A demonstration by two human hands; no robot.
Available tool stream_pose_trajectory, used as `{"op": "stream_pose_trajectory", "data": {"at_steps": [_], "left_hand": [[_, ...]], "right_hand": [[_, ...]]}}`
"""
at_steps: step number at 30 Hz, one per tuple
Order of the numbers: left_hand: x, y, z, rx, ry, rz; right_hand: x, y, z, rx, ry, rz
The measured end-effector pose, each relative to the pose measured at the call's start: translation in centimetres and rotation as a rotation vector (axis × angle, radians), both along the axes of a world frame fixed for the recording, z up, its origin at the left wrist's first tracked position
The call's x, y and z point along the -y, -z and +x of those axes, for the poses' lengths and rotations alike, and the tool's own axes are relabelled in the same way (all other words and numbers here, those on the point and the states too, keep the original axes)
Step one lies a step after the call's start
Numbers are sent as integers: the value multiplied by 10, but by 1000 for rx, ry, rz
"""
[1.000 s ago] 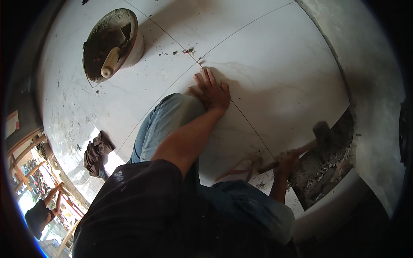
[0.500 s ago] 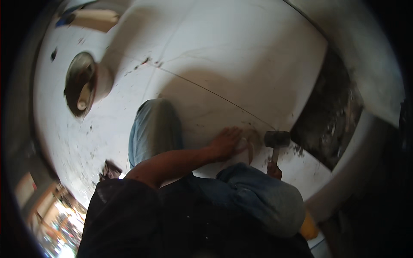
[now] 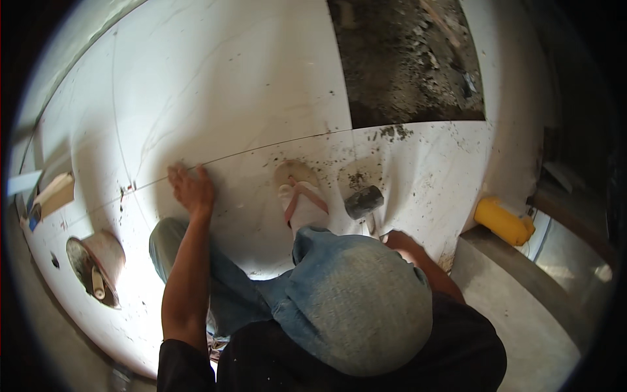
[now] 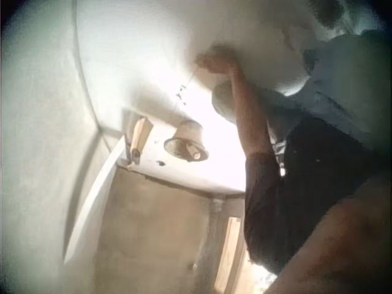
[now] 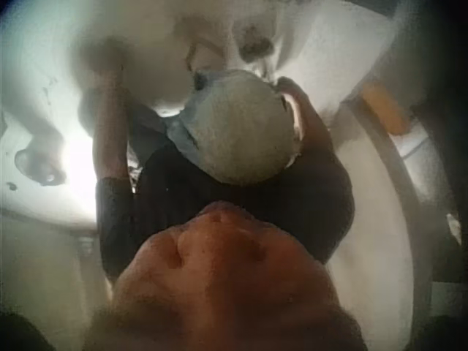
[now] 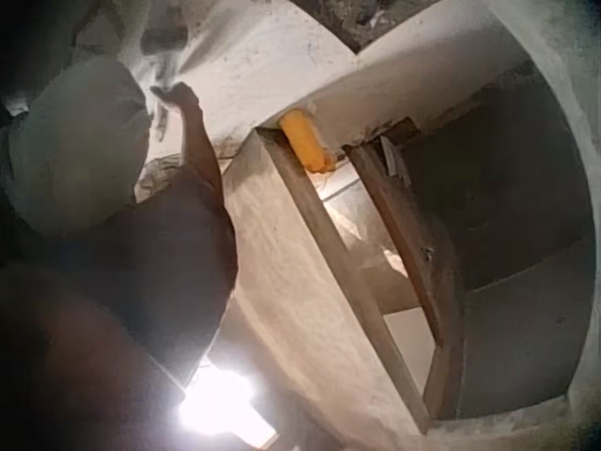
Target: The person positions and levels floor tiles by hand and using a rubber mallet over a bed of mortar, occasionally using a trowel to adjust the mortar and a cloth to wipe the tile surfaces.
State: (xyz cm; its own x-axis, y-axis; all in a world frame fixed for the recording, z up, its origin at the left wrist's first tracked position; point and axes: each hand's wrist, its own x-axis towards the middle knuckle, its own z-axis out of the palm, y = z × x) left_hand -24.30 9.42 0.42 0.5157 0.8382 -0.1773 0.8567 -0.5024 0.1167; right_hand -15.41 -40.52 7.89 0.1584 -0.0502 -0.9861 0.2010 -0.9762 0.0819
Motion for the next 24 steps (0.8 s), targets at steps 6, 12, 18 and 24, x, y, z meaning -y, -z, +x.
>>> {"op": "stream_pose_trajectory", "data": {"at_steps": [6, 12, 18, 24], "left_hand": [[38, -11, -5, 38, 319, -66], [76, -55, 11, 307, 713, -721], [71, -80, 18, 135, 431, -756], [0, -95, 0, -29, 573, -710]], "right_hand": [[-25, -35, 154, 699, 120, 311], [-7, 40, 367, 1395, 411, 117], [-37, 29, 456, 1434, 559, 193], [-70, 101, 435, 1666, -742, 133]]}}
